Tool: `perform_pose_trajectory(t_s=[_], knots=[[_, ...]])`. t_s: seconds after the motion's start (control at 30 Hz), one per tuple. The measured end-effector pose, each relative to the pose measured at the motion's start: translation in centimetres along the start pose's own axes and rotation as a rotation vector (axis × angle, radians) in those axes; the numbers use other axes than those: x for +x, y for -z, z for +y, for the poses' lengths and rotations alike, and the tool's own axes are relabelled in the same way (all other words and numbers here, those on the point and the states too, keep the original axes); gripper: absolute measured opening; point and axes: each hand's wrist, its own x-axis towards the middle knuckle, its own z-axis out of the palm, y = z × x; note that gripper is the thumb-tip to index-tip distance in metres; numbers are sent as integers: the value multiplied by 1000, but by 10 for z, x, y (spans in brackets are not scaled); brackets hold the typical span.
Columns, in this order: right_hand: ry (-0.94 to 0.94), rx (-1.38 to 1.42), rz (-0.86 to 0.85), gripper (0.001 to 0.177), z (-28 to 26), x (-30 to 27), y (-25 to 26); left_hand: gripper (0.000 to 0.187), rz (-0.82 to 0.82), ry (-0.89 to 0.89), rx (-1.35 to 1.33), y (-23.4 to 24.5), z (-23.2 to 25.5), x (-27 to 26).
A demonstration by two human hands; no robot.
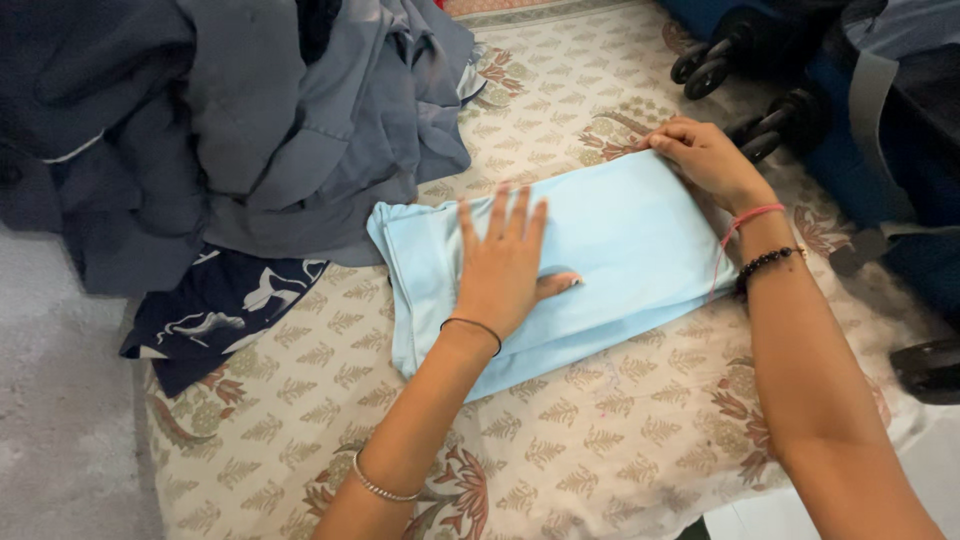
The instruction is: The person folds a light blue shirt by hand on a bed and then places it into an open suitcase.
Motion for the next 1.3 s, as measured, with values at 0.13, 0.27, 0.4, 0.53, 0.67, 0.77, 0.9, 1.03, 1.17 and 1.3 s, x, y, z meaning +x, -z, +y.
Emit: perform_pose_trajectory(t_s=[0.13,0.27,0.4,0.53,0.67,0.77,0.9,1.03,1.17,1.3], knots=[[230,-80,-31,20,9,1,7,54,85,-387,-23,-6,15,-6],[175,26,-65,18,19,3,11,55,-56,-415,-363,-6,31,-12],[300,-216,122,13,33,8,2,49,-80,-437,-257,1,36,-14],[289,-356,282,10,33,8,-9,48,-112,-450,-235,5,36,-12],[201,-78,201,21,24,-5,-5,47,-106,-458,-225,5,37,-13],[102,179,77,29,13,-24,4,47,-102,-443,-249,4,38,-13],[40,216,-5,31,2,-78,17,44,-105,-447,-281,3,37,-12],[88,237,-119,23,9,-117,37,34,-126,-421,-290,-2,40,3],[42,284,-198,11,29,-133,56,31,-111,-362,-245,-31,43,45],[35,229,-337,26,17,-141,65,35,-38,-292,-373,-70,46,100]])
